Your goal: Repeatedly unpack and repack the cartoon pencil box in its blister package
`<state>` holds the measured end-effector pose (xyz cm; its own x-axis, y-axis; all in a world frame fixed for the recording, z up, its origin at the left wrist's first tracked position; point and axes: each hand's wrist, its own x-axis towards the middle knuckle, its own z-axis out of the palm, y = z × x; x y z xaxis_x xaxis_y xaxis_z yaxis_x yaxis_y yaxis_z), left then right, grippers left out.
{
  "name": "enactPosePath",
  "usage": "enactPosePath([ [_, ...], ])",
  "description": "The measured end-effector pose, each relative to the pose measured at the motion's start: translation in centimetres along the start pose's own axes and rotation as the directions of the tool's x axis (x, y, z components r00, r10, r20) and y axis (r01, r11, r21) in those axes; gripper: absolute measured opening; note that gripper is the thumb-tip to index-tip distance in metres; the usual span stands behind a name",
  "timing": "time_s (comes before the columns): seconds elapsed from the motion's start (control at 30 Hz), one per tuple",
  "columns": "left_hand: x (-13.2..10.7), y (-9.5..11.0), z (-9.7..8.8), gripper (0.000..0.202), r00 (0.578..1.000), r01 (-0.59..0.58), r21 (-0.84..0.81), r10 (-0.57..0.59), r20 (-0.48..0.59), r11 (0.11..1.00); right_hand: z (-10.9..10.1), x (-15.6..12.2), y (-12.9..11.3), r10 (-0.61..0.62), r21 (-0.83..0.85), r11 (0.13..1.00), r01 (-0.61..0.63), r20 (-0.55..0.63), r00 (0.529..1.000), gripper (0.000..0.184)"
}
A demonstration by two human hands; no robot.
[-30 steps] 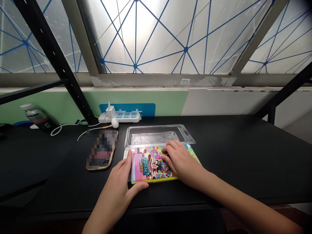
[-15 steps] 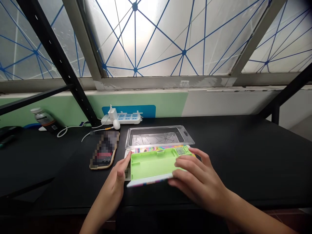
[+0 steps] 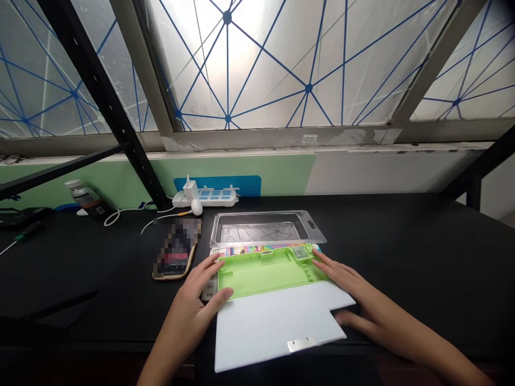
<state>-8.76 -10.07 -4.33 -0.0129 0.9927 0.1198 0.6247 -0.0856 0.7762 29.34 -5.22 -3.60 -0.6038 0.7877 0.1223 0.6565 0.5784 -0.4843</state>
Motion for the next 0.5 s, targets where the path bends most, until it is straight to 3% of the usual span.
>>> enactPosePath([
  [0.17, -0.6, 0.1, -0.1, 0.066, 0.998, 0.009, -0.114, -0.002, 0.055, 0.993, 0.9, 0.0, 0.5, 0.121, 0.126, 0.986, -0.111, -0.075, 0.99, 0.068],
  [0.33, -1.2, -0.5, -0.4, 0.096, 0.997, 0.001, -0.257, 0.019, 0.075, 0.966, 1.2, 0.8, -0.5, 0.302, 0.244, 0.938, -0.247, -0.223, 0.927, 0.054],
  [0.5, -1.0, -0.8, 0.2, 0.101, 0.996, -0.024, -0.132, 0.036, 0.083, 0.991, 2.3, 0.7, -0.4, 0.286, 0.174, 0.953, -0.246, -0.26, 0.922, 0.069],
])
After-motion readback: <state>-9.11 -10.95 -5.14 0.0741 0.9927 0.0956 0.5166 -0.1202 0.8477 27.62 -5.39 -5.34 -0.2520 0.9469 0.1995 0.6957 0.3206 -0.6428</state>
